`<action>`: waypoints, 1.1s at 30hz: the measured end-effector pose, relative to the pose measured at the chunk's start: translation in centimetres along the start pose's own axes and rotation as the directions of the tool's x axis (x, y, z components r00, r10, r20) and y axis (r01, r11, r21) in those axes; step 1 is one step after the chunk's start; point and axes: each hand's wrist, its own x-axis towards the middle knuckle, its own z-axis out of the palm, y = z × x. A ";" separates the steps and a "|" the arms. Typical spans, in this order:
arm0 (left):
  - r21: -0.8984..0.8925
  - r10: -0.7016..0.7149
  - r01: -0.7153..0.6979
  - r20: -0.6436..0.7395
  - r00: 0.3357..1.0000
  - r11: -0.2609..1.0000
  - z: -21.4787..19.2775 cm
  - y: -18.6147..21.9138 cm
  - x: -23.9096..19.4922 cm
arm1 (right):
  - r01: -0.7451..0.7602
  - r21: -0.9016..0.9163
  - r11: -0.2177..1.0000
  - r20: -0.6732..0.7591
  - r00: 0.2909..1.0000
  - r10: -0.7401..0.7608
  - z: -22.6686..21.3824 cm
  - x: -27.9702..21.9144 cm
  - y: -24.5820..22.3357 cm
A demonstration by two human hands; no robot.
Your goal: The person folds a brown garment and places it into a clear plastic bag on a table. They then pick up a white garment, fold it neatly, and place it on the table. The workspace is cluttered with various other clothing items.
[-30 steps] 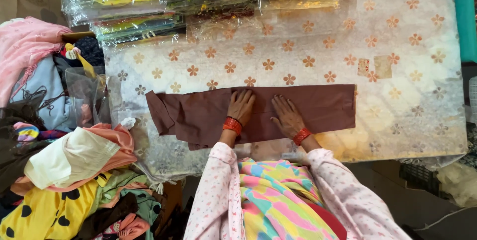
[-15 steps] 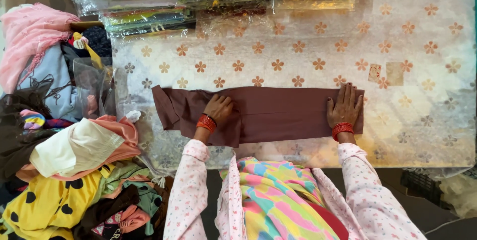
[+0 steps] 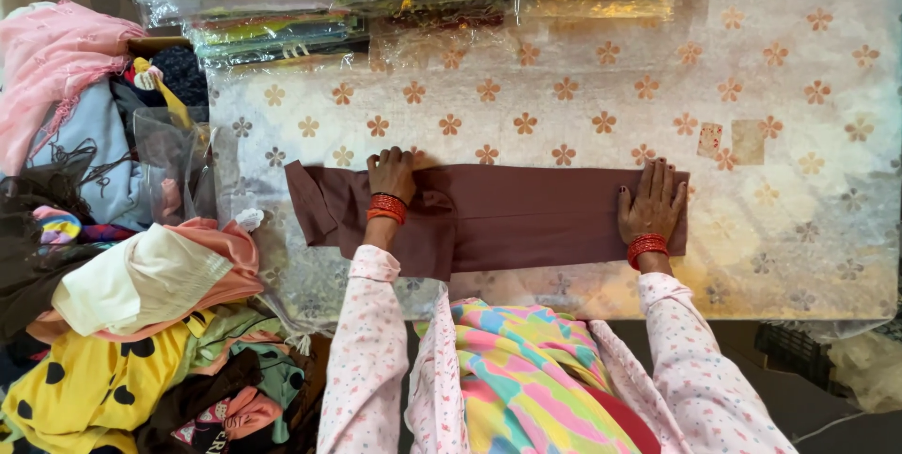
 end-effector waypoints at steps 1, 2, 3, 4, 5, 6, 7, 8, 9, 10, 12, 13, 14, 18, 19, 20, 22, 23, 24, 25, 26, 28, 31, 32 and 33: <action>0.002 0.001 -0.001 0.004 1.000 1.000 0.1 -0.5 -0.1 | -0.002 0.002 1.000 0.003 1.000 0.002 0.0 -0.1 0.0; -0.006 0.019 -0.019 0.071 0.997 1.000 0.2 -0.9 -0.2 | -0.002 0.000 1.000 0.004 1.000 0.002 -0.1 -0.1 -0.1; -0.016 0.037 -0.035 0.138 0.990 0.999 0.2 -1.4 -0.2 | -0.002 -0.001 1.000 0.005 1.000 0.002 -0.2 -0.2 -0.2; -0.017 0.040 -0.038 0.137 0.990 0.999 -0.8 -1.2 -0.1 | -0.004 -0.003 1.000 0.004 1.000 0.004 -0.2 -0.1 -0.1; -0.041 0.066 -0.060 0.160 0.985 0.997 -1.9 -0.9 0.1 | -0.004 0.001 1.000 0.001 1.000 0.004 -0.2 0.0 -0.1; -0.066 0.091 -0.080 0.184 0.979 0.995 -3.0 -0.7 0.1 | -0.002 0.005 1.000 0.000 1.000 0.002 -0.1 0.0 0.0; -0.066 0.092 -0.081 0.185 0.978 0.995 -2.6 -0.9 -0.7 | -0.003 0.005 1.000 0.001 1.000 0.003 -0.2 -0.1 0.0; -0.062 0.128 -0.120 0.159 0.979 0.991 -2.1 -1.1 -1.4 | -0.002 0.007 1.000 0.000 1.000 0.002 -0.2 -0.1 0.0; -0.056 0.165 -0.159 0.133 0.977 0.986 -1.7 -1.3 -2.2 | -0.001 0.010 1.000 -0.001 1.000 0.001 -0.2 -0.1 0.0; -0.055 0.164 -0.158 0.133 0.977 0.986 -1.4 -1.3 -2.7 | -0.001 0.011 1.000 -0.001 1.000 0.001 -0.2 0.0 0.0; -0.014 0.230 -0.229 0.041 0.972 0.973 -0.9 -1.4 -4.0 | -0.004 0.000 1.000 0.001 1.000 0.004 -0.2 0.0 -0.1; -0.014 0.229 -0.228 0.042 0.973 0.974 -0.2 -1.5 -4.3 | -0.003 0.000 1.000 0.003 1.000 0.003 -0.1 -0.1 -0.1; -0.013 0.222 -0.222 -0.002 0.975 0.975 0.4 -1.5 -4.5 | -0.003 -0.002 1.000 0.001 1.000 0.003 -0.1 -0.1 -0.1; -0.087 0.152 -0.155 -0.042 0.988 0.984 0.7 -1.3 -4.6 | 0.001 -0.002 1.000 -0.007 1.000 -0.001 -0.2 -0.1 -0.1; -0.086 0.149 -0.152 -0.042 0.988 0.985 0.9 -1.4 -4.5 | 0.004 -0.002 1.000 -0.007 1.000 -0.004 -0.2 -0.1 -0.1; -0.111 0.126 -0.126 -0.007 0.992 0.986 1.2 -1.5 -4.4 | 0.003 -0.005 1.000 -0.007 1.000 -0.003 -0.2 -0.1 -0.2; -0.135 0.106 -0.102 0.027 0.994 0.986 1.5 -1.5 -4.1 | 0.001 -0.010 1.000 -0.009 1.000 -0.001 -0.3 -0.1 -0.2; -0.145 0.071 -0.063 0.047 0.996 0.987 1.6 -1.4 -3.9 | -0.002 -0.012 1.000 -0.010 1.000 0.002 -0.4 -0.1 -0.3; -0.154 0.035 -0.024 0.068 0.997 0.988 1.7 -1.3 -3.7 | -0.006 -0.014 1.000 -0.009 1.000 0.006 -0.4 -0.1 -0.3; -0.155 0.038 -0.027 0.068 0.997 0.988 0.8 -0.8 -3.2 | -0.008 -0.015 1.000 -0.009 1.000 0.008 -0.4 0.0 -0.2; -0.171 -0.011 0.029 0.106 0.994 0.985 -0.1 -0.5 -3.0 | -0.009 -0.010 1.000 -0.008 1.000 0.009 -0.4 -0.1 -0.2; -0.184 -0.057 0.083 0.145 0.988 0.979 -0.2 -0.3 -2.8 | -0.012 -0.004 1.000 -0.007 1.000 0.012 -0.3 -0.2 -0.2; -0.167 -0.126 0.155 0.171 0.977 0.974 1.1 -0.3 -2.9 | -0.012 -0.006 1.000 -0.012 1.000 0.012 -0.4 -0.1 -0.2; -0.163 -0.135 0.161 0.158 0.978 0.973 0.6 -0.1 -2.9 | -0.010 -0.008 1.000 -0.014 1.000 0.010 -0.4 -0.1 -0.2; -0.159 -0.144 0.167 0.143 0.979 0.973 0.1 0.2 -2.9 | -0.009 -0.009 1.000 -0.015 1.000 0.008 -0.4 -0.1 -0.1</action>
